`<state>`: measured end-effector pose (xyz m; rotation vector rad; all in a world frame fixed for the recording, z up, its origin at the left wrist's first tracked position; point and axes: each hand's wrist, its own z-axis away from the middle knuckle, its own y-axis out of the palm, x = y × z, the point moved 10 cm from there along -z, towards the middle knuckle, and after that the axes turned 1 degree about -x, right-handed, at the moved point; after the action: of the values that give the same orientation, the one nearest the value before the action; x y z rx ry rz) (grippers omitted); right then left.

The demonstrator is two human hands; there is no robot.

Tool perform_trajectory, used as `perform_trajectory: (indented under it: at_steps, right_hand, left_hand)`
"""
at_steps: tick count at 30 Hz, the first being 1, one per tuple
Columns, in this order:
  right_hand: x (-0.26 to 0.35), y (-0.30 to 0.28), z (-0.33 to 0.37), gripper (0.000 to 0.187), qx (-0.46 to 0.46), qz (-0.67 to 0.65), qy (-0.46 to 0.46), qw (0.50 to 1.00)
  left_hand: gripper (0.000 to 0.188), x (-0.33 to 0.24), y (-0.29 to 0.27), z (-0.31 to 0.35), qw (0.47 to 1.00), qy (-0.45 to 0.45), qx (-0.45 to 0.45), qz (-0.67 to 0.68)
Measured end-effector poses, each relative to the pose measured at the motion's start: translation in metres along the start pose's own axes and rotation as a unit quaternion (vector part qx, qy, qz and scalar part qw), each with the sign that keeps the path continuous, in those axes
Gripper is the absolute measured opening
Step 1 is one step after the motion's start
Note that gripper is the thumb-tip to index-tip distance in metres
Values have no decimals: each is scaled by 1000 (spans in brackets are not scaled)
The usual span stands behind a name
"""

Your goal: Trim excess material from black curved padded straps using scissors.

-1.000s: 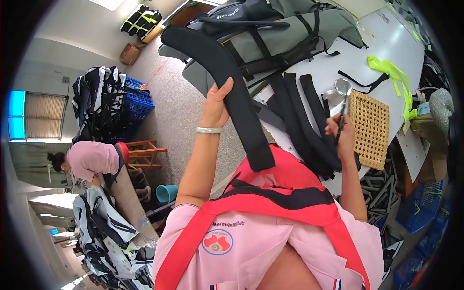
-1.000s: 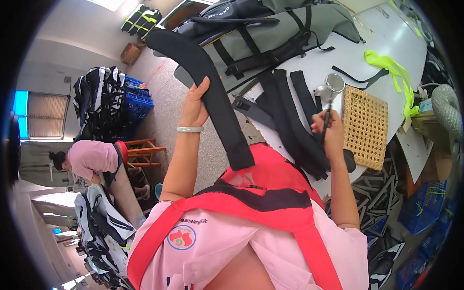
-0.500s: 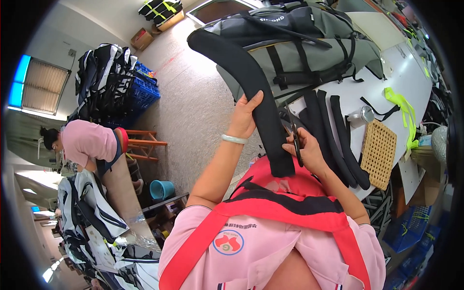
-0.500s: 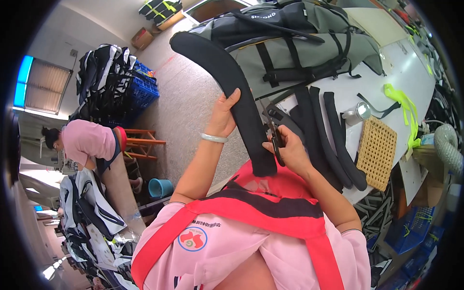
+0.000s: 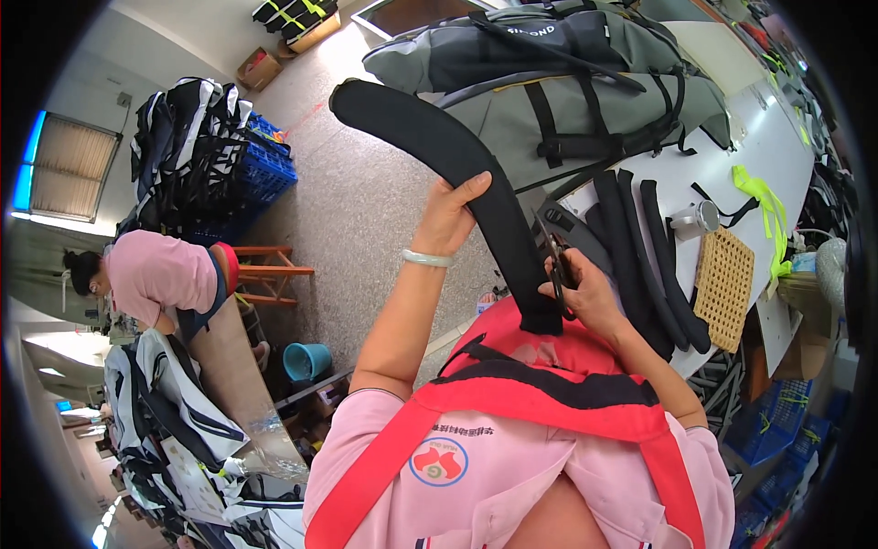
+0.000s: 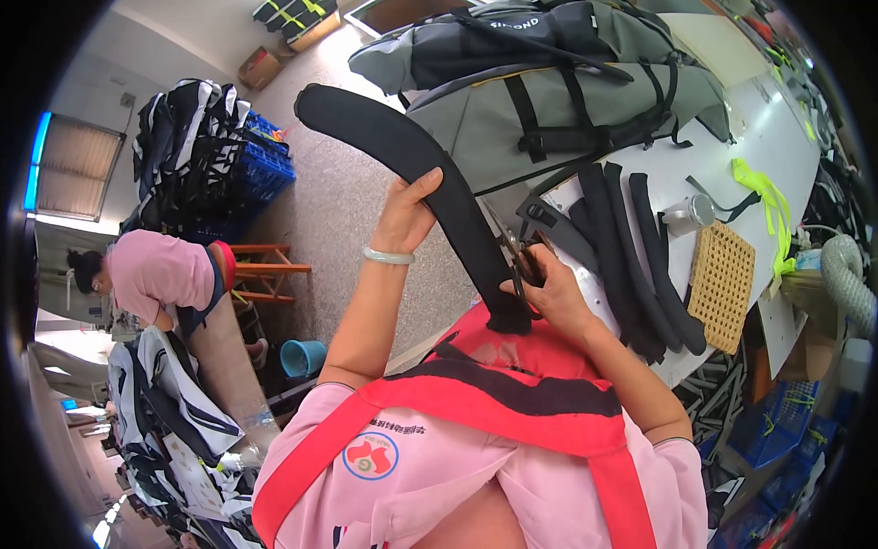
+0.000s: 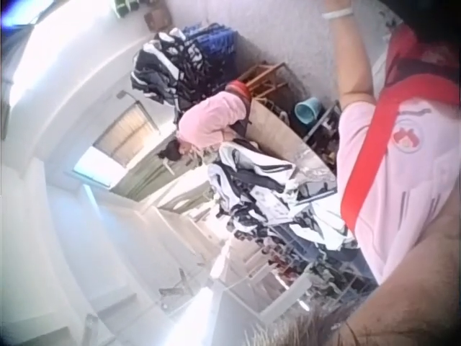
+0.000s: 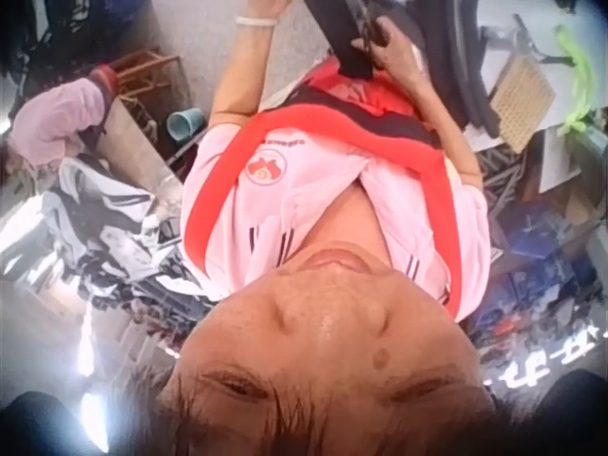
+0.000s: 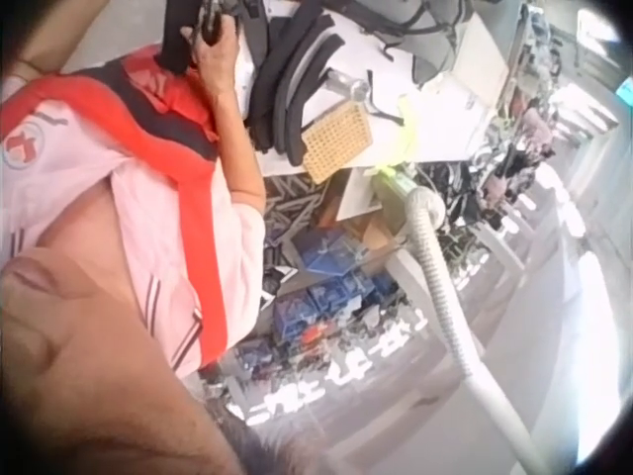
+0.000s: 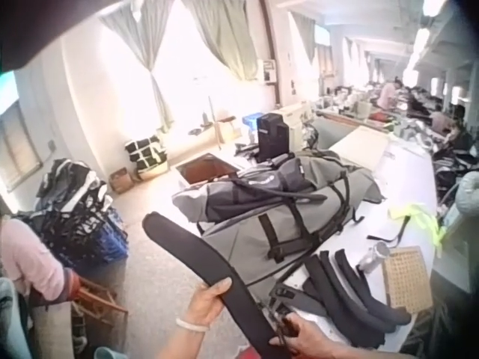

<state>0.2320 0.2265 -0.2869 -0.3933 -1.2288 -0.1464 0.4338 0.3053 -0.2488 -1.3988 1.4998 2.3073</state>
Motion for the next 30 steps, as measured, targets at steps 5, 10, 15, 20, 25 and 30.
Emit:
perform_trajectory:
  at_steps: [5,10,15,20,25,30]
  right_hand:
    - [41,-1,-6,51,-34,-22,-74,996]
    - [75,-5,-13,59,-63,70,-101,990]
    - [92,-11,-17,60,-109,115,-147,976]
    - [65,-7,-26,39,-60,17,-77,995]
    - [54,-26,-33,27,-109,-87,-104,985]
    - [112,-64,-30,25,-193,-237,-214,928]
  left_hand:
    - [18,2,13,5,999,-9,38,-14]
    - [21,6,29,9,997,-25,71,-21]
    - [23,5,36,9,996,-25,80,-25]
    - [25,4,38,10,994,-39,97,-30]
    - [24,-3,39,-6,975,-9,109,-192]
    - [26,35,16,30,842,-134,214,-478]
